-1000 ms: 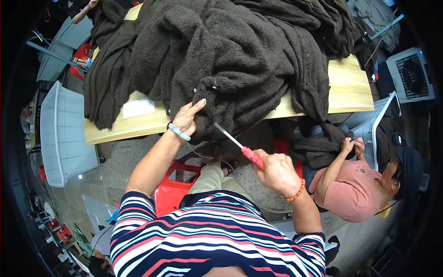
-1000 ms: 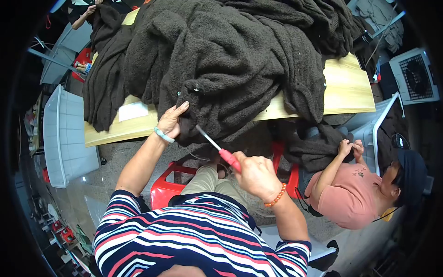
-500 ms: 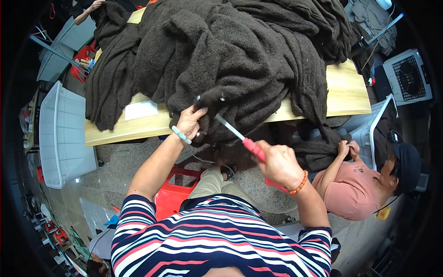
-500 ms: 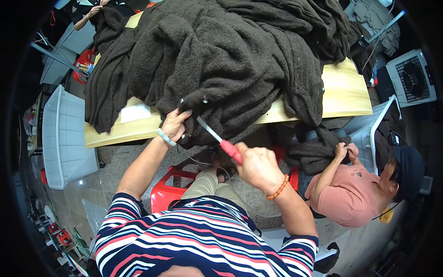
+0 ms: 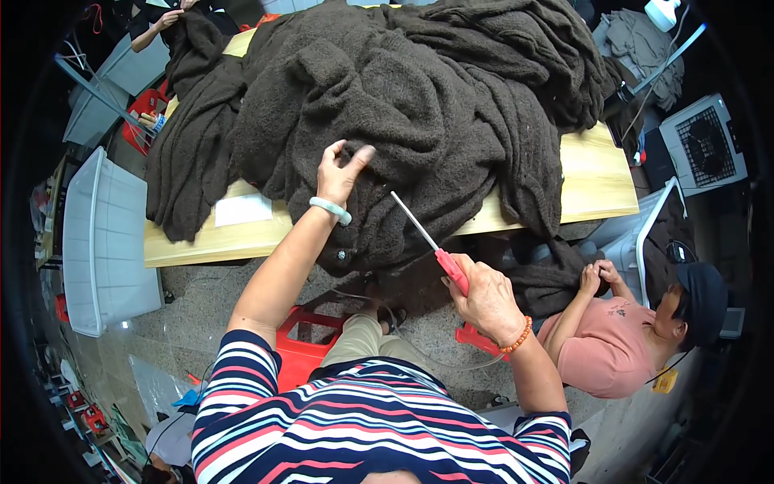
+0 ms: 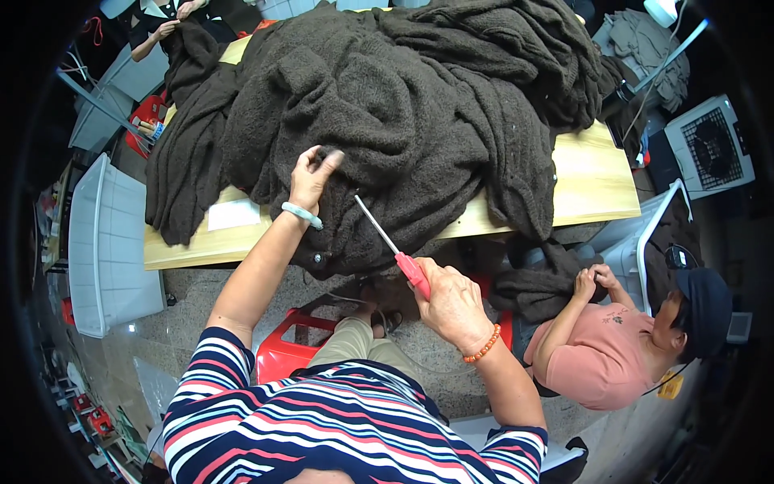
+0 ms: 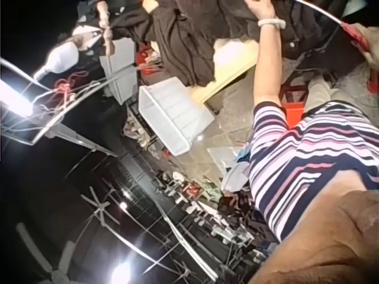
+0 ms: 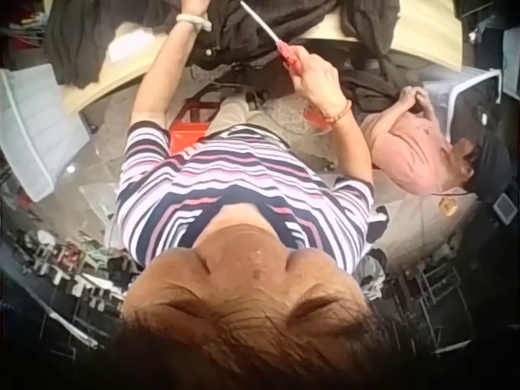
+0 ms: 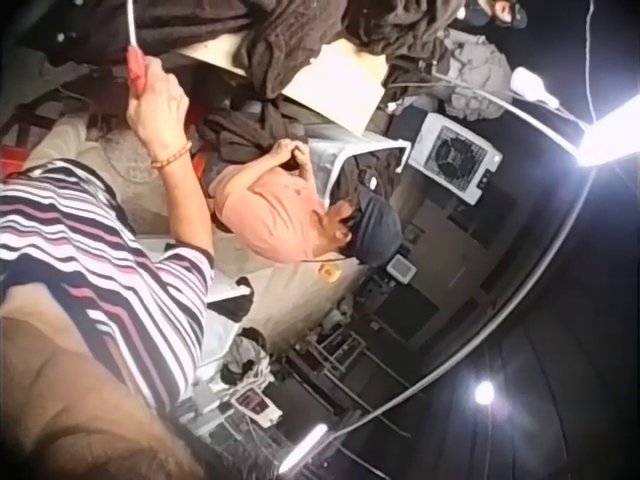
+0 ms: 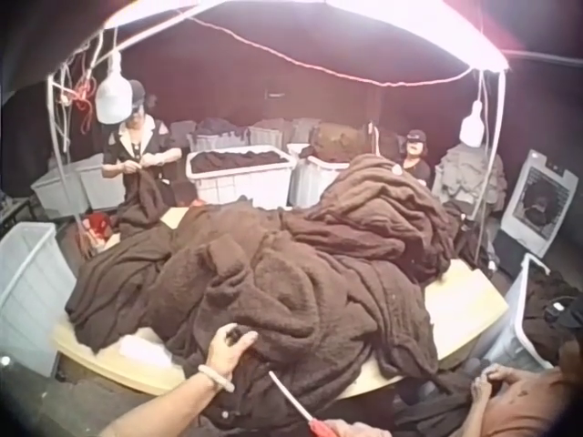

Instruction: Trimming loose threads and removing small white markers from fabric using a small cutting tool.

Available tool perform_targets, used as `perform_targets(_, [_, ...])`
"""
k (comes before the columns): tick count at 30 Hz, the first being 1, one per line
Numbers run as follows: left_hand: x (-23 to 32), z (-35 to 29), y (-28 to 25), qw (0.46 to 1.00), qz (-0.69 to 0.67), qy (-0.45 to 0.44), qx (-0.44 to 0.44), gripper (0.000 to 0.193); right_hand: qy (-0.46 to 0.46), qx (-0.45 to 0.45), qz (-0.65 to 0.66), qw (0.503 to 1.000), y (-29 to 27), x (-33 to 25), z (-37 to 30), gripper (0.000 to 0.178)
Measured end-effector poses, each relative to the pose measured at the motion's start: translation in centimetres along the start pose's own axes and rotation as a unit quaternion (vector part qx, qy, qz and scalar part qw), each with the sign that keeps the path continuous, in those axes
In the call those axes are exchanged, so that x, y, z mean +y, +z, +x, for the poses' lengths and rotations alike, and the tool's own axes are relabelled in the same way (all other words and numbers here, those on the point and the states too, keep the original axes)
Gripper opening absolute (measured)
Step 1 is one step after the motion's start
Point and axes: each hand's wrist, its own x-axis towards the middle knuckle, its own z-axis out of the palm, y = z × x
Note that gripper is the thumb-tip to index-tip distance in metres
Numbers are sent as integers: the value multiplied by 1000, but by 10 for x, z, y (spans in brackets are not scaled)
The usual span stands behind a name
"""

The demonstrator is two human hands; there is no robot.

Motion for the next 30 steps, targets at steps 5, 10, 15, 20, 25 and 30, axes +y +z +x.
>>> perform_targets(5, [-10,16,-5,990,-140,-5,10,37,-7,18,17,1000,-3,8,2,31])
perform_targets(10, [-3,-9,-12,989,-106,73,-73,24,-7,29,15,999,-11,5,7,29])
perform_targets(15, [5,-41,-8,952,89,275,-100,25,-29,0,8,1000,-14,12,15,28])
perform_targets(20, [-3,-52,-10,920,145,345,-113,28,16,-76,-23,997,-25,9,17,26])
perform_targets(25, [-1,-55,-10,841,214,477,-136,19,-4,-123,-19,992,-30,13,18,27])
perform_targets(30, [-23,-67,-19,843,242,450,-168,22,-44,-149,-18,988,-20,18,14,17])
